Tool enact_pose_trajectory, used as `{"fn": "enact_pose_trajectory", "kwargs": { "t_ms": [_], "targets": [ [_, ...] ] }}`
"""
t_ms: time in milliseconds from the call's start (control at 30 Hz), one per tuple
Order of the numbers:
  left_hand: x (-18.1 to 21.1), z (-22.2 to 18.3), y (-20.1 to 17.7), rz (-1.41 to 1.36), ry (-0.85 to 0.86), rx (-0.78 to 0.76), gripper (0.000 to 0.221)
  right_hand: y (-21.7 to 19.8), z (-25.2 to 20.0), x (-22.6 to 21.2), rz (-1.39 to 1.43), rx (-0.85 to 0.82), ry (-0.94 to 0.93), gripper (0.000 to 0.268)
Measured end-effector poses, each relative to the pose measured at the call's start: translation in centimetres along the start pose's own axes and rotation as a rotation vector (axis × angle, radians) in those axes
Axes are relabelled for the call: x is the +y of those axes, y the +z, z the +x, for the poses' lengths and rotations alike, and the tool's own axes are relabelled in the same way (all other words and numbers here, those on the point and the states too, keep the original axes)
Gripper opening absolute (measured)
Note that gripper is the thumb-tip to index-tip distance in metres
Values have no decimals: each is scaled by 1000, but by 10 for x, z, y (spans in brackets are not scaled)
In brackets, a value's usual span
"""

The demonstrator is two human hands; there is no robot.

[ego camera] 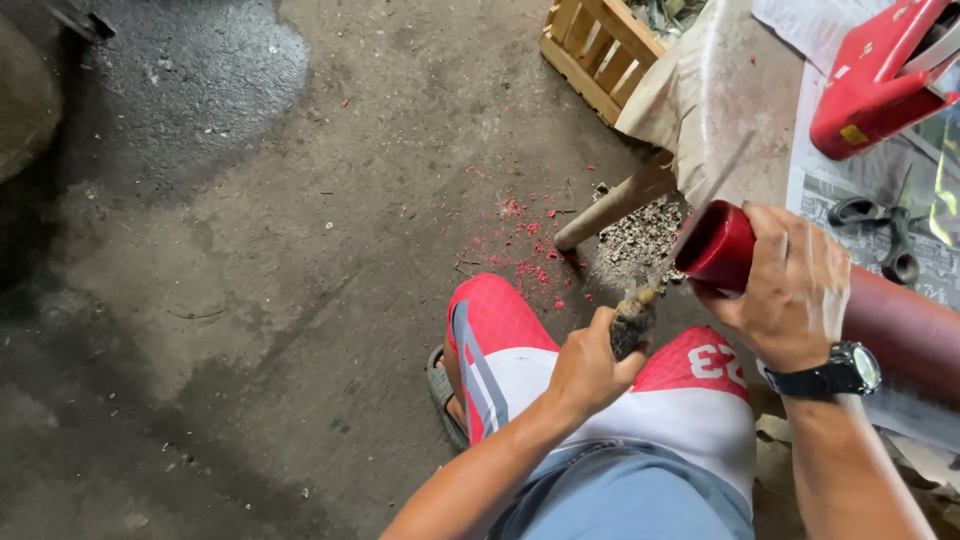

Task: Trimming the end of a red cylindrical food item with a knife and wrapping it in clear plastic film secured with tape.

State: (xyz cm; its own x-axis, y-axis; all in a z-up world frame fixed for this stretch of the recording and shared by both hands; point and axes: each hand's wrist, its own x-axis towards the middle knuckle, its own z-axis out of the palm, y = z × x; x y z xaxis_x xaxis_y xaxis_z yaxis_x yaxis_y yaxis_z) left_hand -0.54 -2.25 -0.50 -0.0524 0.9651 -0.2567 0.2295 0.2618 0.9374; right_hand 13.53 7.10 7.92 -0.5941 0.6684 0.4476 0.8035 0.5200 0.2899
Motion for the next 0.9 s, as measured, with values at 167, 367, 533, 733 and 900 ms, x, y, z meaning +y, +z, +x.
{"fn": "enact_pose_trajectory", "kwargs": {
  "t_ms": [167, 367, 533, 733, 900],
  "targets": [
    [14, 5, -7, -37, 50, 73, 32, -2, 5, 3, 90, -59, 27, 77],
    [17, 17, -11, 65, 47, 54, 32, 1, 24, 25, 273, -269, 101, 79],
    [2, 24, 3, 123, 82, 20, 32, 6, 36, 37, 398, -473, 272, 69],
    [-11, 36, 3, 99, -10, 34, 36, 12, 51, 54, 463, -489, 89, 72],
    [7, 32, 0, 3, -1, 109, 27, 28, 61, 72, 587, -657, 176, 75]
  ]
}}
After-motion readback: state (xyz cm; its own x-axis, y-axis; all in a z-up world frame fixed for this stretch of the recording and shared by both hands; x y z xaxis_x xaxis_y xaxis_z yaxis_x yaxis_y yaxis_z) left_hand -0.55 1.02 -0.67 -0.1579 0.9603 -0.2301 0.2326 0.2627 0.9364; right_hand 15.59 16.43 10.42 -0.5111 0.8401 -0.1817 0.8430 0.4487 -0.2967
